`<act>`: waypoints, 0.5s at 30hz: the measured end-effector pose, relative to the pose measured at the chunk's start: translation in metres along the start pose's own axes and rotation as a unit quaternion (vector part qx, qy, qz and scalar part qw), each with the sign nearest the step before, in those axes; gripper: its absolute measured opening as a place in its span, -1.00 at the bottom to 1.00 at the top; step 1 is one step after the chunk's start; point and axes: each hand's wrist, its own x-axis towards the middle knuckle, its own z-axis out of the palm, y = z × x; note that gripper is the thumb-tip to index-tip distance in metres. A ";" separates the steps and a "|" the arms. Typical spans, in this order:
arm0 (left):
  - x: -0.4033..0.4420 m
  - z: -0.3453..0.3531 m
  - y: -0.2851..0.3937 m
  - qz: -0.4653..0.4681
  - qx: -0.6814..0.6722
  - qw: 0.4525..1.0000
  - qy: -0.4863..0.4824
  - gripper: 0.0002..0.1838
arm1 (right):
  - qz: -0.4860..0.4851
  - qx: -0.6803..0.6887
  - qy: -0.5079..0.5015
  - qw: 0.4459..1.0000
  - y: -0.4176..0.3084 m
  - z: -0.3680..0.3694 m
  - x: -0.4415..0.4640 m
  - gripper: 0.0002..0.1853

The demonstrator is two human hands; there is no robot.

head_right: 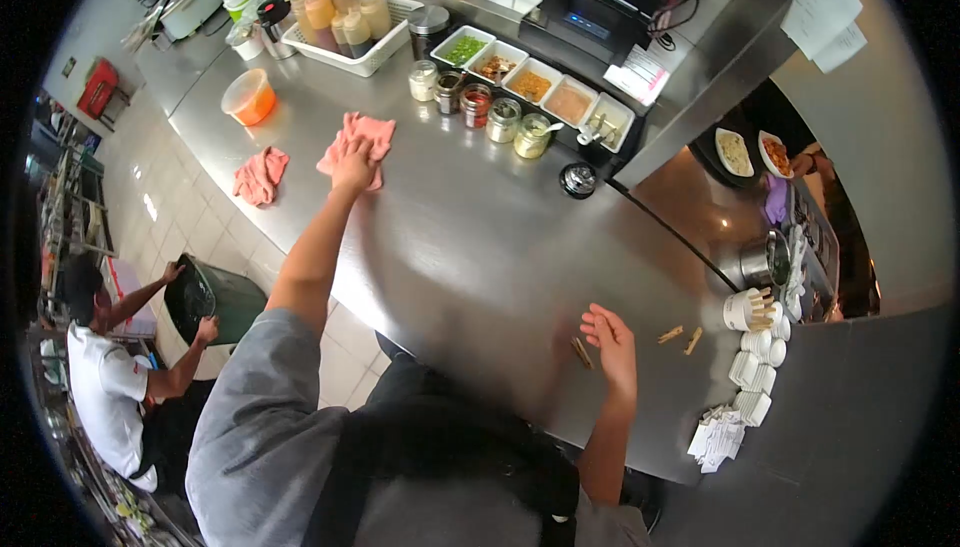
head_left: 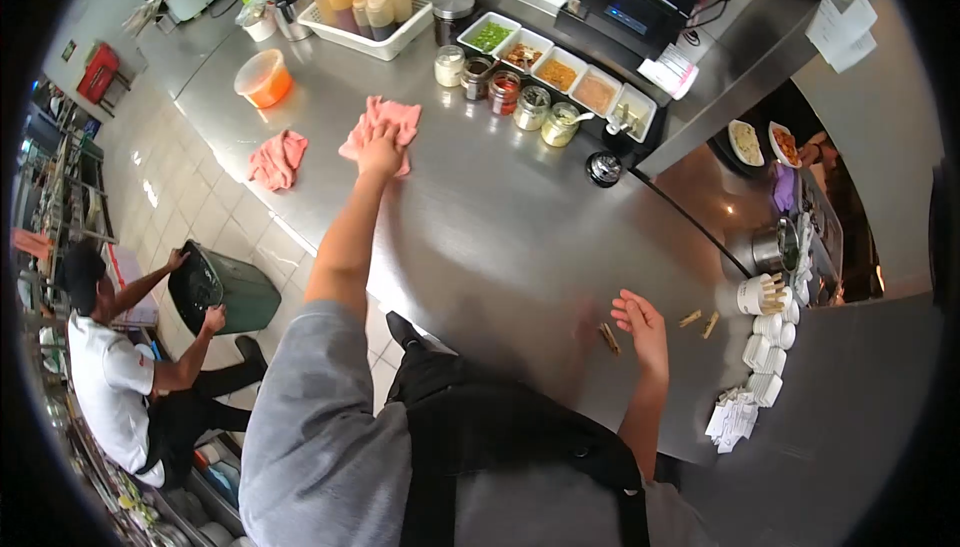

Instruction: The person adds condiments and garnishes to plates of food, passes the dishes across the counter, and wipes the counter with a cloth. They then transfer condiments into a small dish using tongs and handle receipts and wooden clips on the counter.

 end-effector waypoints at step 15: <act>-0.247 -0.095 0.008 0.036 -0.195 0.972 0.125 -0.64 | -0.120 -0.107 -0.223 0.961 -0.061 0.164 0.091 -0.65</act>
